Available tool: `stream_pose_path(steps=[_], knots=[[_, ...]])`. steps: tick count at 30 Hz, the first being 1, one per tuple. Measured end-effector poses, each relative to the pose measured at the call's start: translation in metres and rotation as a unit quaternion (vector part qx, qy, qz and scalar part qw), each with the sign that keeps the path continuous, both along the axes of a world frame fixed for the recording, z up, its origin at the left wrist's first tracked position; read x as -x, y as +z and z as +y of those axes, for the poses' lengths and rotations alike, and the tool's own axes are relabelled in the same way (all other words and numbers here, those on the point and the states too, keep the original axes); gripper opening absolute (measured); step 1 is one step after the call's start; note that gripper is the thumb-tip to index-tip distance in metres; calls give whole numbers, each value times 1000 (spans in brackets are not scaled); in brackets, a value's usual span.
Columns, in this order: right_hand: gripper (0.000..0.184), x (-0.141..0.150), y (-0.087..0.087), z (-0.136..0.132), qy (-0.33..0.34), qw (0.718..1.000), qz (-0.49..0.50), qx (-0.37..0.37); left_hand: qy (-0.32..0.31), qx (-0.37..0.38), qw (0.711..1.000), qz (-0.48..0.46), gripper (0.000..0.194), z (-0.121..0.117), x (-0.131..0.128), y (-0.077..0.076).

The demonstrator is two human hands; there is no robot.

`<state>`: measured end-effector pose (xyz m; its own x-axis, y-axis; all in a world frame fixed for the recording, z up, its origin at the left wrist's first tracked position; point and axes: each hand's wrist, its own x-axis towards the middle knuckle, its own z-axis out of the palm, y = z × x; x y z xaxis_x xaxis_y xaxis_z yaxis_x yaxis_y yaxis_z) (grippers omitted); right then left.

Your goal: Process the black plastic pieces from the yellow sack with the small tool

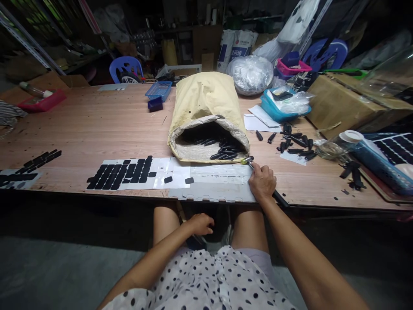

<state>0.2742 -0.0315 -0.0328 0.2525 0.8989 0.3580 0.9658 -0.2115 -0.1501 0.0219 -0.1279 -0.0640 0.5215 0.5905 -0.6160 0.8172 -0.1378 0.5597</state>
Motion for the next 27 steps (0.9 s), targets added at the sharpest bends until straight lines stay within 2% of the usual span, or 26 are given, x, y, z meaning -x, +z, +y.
stream_pose_path(steps=[2, 3, 4, 6, 8, 10, 11, 13, 16, 21, 24, 27], knots=[[33, 1, 1, -1, -2, 1000, -2, 3, -61, 51, 989, -124, 29, 21, 2, 24], [33, 2, 1, -1, -3, 1000, -3, 3, -69, 68, 979, -182, 29, 37, 3, 36], [33, 2, 1, -1, -3, 1000, -4, 3, -55, 70, 971, -223, 30, 57, 3, 49], [33, 1, 1, -2, -2, 1000, -6, 2, 17, -11, 967, -254, 29, 105, 2, 71], [33, 1, -1, -2, 1, 1000, -7, 2, 124, -162, 954, -222, 26, 154, -2, 86], [33, 0, -2, -3, 6, 1000, -10, 1, 219, -289, 923, -129, 24, 197, -9, 92], [32, -1, -4, -4, 8, 1000, -12, -2, 247, -331, 907, -83, 23, 213, -13, 93], [32, -1, -5, -5, 9, 1000, -16, -9, 258, -371, 892, -11, 23, 236, -22, 89], [33, -1, -7, -7, 8, 1000, -19, -17, 217, -382, 897, 47, 20, 251, -32, 81], [33, -1, -4, -8, 11, 1000, -9, -3, 203, -386, 897, 67, 13, 250, -37, 72], [34, -1, -3, -8, 6, 1000, -4, -1, 205, -392, 896, 46, 11, 238, -28, 78], [33, -1, -4, -6, 4, 1000, 1, -3, 176, -412, 894, -21, 13, 208, -11, 85]])
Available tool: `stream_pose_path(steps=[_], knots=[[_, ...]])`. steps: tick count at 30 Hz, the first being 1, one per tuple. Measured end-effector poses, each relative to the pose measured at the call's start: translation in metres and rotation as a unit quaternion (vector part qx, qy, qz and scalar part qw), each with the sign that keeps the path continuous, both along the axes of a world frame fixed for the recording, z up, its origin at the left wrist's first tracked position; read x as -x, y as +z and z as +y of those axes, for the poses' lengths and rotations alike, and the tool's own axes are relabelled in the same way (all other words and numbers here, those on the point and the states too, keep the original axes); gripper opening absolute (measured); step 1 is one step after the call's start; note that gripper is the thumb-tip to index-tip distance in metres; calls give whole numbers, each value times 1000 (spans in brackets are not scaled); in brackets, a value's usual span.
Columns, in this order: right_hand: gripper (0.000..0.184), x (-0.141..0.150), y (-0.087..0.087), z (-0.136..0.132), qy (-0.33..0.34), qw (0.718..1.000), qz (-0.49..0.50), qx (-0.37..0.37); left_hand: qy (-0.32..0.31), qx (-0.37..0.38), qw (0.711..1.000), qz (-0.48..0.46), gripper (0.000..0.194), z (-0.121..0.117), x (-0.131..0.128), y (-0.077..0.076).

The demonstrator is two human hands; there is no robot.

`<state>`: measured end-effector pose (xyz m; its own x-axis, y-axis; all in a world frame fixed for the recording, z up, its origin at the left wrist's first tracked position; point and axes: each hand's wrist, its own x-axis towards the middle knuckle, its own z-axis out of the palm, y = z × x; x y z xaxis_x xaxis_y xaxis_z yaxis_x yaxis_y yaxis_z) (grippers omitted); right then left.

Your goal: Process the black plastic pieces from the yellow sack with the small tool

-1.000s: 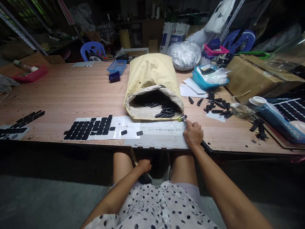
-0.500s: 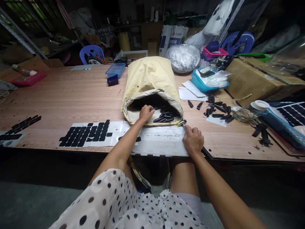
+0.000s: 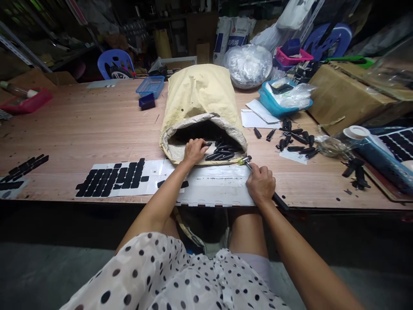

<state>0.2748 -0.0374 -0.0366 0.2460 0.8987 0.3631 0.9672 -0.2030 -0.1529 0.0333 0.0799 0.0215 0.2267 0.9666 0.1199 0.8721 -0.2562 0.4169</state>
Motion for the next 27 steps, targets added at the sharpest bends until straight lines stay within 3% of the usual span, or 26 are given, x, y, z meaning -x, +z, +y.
stream_pose_path(steps=[4, 8, 12, 17, 20, 23, 27], knots=[[33, 1, -1, 2, -4, 1000, 6, -5, -120, -2, 991, -52, 15, -60, 15, -4], [33, 1, -2, 4, -5, 1000, 14, -10, -108, 52, 990, -69, 14, -99, 13, -25], [33, -4, 0, 6, 3, 999, 40, -17, -58, 69, 992, -86, 16, -103, 7, -39], [35, -2, 7, -1, 37, 988, 137, -60, -39, 97, 989, -109, 17, -97, 4, -36], [37, 18, 14, -16, 115, 962, 225, -101, -16, 117, 986, -117, 17, -97, 1, -34], [36, 45, 22, -32, 200, 933, 290, -70, 2, 127, 984, -122, 16, -97, -3, -33], [37, 73, 28, -46, 233, 924, 302, -35, 5, 129, 984, -126, 16, -97, -5, -32]])
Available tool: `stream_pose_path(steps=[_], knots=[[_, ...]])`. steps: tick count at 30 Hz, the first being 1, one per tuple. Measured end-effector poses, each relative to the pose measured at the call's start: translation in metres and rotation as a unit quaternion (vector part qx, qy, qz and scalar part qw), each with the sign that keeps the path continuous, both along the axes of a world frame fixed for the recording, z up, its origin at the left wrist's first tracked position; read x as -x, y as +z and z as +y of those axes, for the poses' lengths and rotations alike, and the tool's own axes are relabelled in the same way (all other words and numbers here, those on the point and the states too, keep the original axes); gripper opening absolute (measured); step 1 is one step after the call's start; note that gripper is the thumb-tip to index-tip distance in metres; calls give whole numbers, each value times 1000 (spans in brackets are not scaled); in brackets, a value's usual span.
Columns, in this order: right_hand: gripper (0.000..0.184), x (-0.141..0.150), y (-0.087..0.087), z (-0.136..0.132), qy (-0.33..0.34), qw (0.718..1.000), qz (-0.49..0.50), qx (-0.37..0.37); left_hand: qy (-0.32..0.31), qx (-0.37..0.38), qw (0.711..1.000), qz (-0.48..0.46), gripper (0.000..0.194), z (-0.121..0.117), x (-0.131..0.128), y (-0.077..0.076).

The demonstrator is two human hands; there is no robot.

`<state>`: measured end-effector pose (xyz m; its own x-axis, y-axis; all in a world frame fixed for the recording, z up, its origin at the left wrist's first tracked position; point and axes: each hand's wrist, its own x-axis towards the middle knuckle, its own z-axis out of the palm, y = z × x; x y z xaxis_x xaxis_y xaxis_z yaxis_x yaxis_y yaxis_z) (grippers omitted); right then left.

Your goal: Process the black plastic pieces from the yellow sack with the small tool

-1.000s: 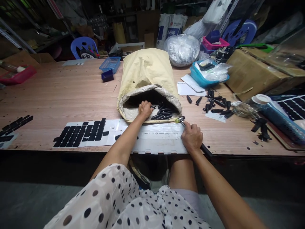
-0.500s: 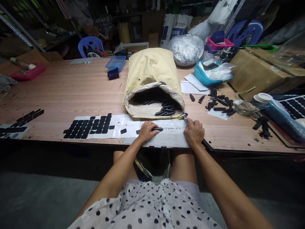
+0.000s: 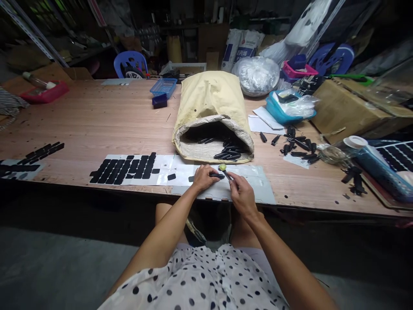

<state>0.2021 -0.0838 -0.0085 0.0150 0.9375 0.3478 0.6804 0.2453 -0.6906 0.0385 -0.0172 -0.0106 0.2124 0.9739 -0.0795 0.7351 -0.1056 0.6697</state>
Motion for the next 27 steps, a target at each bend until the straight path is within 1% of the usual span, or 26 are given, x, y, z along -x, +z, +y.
stream_pose_path(steps=[3, 6, 8, 12, 18, 20, 22, 25, 27], knots=[[38, 8, -1, -5, -3, 1000, -16, 3, -5, -10, 1000, 6, 13, 1, -1, 0], [38, 10, -6, -6, -8, 999, -39, 26, -1, -13, 1000, 11, 10, 1, -1, 0], [38, 8, -7, -6, -13, 999, -44, 28, 4, -12, 1000, 8, 10, 0, -2, 0], [38, 2, -7, -7, -39, 999, -33, -2, 10, -13, 1000, -7, 13, -2, -4, 1], [38, -7, -11, -11, -44, 998, -38, 9, 15, -15, 1000, -3, 15, -3, -5, 2], [38, -15, -8, -5, -69, 996, -47, -2, 12, -15, 1000, -5, 14, -2, -4, 2], [39, -26, -5, 7, -110, 992, -67, -7, 9, -15, 1000, -7, 14, -1, -4, 1], [37, -50, -3, 28, -161, 980, -118, 13, 8, -17, 1000, -8, 15, -1, -3, 0], [35, -64, -6, 41, -189, 969, -155, 30, 9, -19, 1000, -10, 15, -2, -3, -1]])
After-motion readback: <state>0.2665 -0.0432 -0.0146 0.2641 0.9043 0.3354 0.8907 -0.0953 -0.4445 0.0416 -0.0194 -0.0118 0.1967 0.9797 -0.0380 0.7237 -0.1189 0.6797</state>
